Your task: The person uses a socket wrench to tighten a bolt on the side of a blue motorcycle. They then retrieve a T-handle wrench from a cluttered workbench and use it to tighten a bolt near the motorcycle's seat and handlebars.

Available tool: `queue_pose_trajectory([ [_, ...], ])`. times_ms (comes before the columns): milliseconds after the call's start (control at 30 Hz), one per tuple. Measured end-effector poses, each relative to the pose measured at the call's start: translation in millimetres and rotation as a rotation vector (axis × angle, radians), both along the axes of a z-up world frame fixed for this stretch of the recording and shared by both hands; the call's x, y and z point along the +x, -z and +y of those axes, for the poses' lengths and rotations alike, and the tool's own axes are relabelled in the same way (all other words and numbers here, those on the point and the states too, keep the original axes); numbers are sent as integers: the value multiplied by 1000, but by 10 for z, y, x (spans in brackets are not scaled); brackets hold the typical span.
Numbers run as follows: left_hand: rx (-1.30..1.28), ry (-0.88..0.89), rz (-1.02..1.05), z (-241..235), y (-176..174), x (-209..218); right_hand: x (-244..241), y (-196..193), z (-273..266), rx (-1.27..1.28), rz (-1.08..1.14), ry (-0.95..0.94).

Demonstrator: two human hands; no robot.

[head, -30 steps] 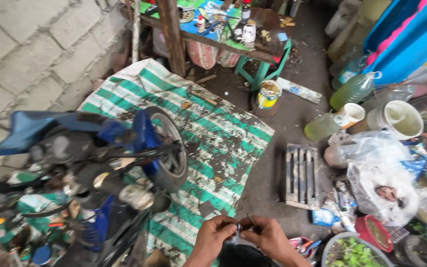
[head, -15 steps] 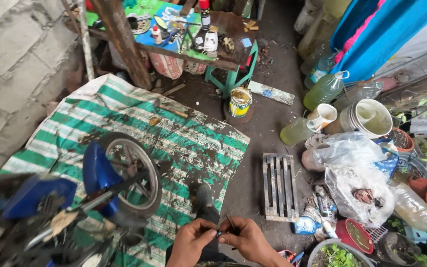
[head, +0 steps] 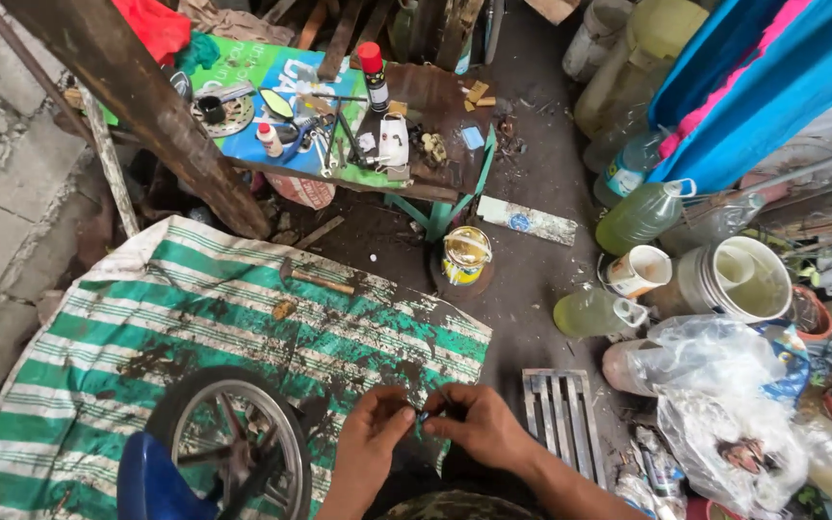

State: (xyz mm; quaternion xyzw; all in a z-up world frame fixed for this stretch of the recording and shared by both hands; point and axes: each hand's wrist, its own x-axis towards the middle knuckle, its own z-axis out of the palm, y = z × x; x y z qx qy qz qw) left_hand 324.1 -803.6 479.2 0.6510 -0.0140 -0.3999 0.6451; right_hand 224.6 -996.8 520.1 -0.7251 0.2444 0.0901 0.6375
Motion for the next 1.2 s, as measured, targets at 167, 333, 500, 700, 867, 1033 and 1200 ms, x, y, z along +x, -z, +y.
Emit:
queue_pose_trajectory([
  [167,-47,-123,35,-299,-52,768,1185,519,-901,-186,57,84],
  [333,333,-250,377,-325,337,1436,2810,1282,-2072,-356,202,319],
  [500,391,-517,515,-478,1217,2162,4643,2486,-3243,-413,203,345],
  [700,439,-387,470,-1410,1111,3165,6060,3795,-4003,-563,306,292],
  [867,602,-226,493,-1853,738,3742,6467,4049,-4153,-492,409,315],
  [1033,574,-231,436,-1844,799,3911,6618,3889,-4204,-509,558,261],
  [1200,517,-373,435,-1856,708,4096,6261,3675,-3840,-548,515,86],
])
